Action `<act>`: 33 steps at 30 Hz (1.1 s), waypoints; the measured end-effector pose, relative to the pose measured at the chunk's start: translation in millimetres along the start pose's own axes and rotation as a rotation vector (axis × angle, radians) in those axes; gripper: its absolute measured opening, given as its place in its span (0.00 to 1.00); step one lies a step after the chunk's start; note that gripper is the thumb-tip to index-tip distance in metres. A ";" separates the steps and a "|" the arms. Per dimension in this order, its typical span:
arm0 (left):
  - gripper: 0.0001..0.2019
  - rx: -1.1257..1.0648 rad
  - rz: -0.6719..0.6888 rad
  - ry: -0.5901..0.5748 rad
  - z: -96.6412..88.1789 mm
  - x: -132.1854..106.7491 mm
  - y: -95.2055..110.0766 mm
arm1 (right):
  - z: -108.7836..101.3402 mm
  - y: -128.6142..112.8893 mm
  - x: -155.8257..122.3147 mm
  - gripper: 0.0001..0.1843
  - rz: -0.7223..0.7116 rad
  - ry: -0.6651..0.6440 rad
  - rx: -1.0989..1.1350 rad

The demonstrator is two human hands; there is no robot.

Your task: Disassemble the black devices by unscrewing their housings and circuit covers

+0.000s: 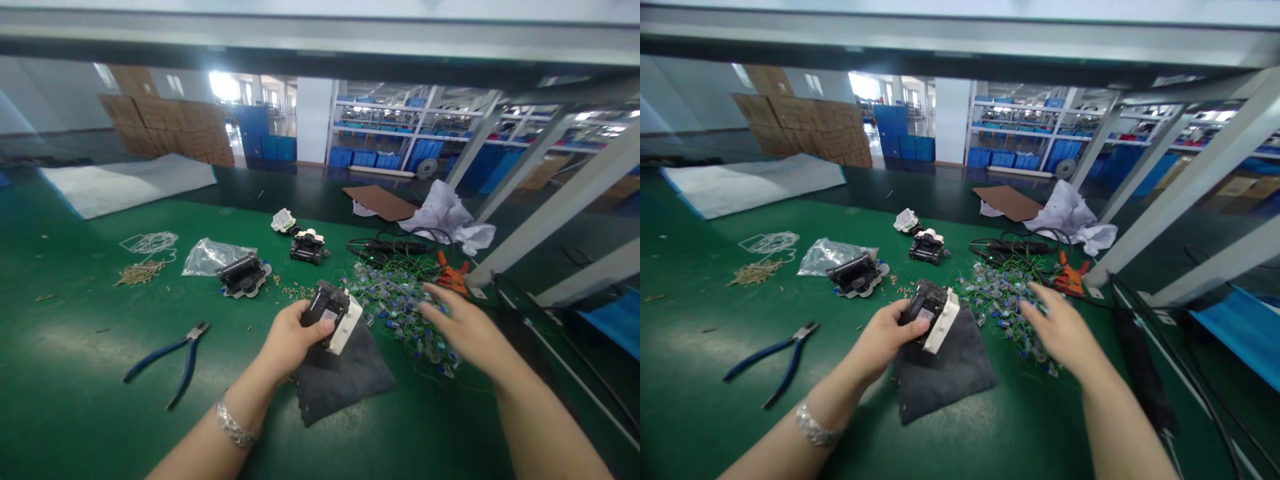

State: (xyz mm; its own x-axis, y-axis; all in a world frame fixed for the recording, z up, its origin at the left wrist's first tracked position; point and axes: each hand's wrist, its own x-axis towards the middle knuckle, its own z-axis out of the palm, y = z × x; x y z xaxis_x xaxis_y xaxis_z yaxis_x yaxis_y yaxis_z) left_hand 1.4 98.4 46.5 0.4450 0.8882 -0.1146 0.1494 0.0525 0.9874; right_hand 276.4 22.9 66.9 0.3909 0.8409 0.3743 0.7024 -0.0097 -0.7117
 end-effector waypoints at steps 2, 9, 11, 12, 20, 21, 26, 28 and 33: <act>0.20 -0.299 0.010 -0.037 5.9 2.7 -9.4 | 37.1 -40.5 -12.4 0.28 -0.019 -0.356 0.114; 0.21 -0.575 0.042 -0.117 6.3 2.8 -28.0 | 102.6 -75.7 -26.2 0.43 0.092 -0.538 0.453; 0.20 -0.553 0.046 -0.120 3.8 1.8 -26.9 | 104.4 -69.2 -25.0 0.43 0.130 -0.572 0.616; 0.20 -0.544 0.048 -0.119 3.2 1.5 -25.9 | 104.4 -67.0 -24.7 0.42 0.149 -0.577 0.674; 0.20 -0.555 -0.002 -0.091 5.5 3.8 -28.0 | 109.9 -69.4 -24.3 0.41 0.268 -0.517 0.766; 0.21 -0.574 -0.014 -0.104 5.4 4.6 -29.2 | 111.4 -68.9 -24.0 0.41 0.279 -0.513 0.763; 0.19 -0.507 -0.006 0.044 -5.8 10.7 -32.6 | 110.6 -61.3 -21.5 0.41 0.335 -0.415 0.691; 0.18 -0.530 0.013 0.114 -14.3 13.8 -32.4 | 105.8 -58.5 -19.8 0.41 0.352 -0.385 0.681; 0.18 -0.728 -0.063 0.003 -23.8 17.6 -30.7 | 100.2 -56.7 -17.3 0.41 0.323 -0.475 0.755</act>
State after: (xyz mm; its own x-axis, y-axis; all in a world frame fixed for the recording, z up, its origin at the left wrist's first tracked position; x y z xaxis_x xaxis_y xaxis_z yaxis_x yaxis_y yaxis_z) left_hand -16.4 123.3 16.7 0.4522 0.8746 -0.1747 -0.4505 0.3930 0.8017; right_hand 170.2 63.2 41.3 0.0996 0.9925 -0.0705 -0.0329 -0.0675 -0.9972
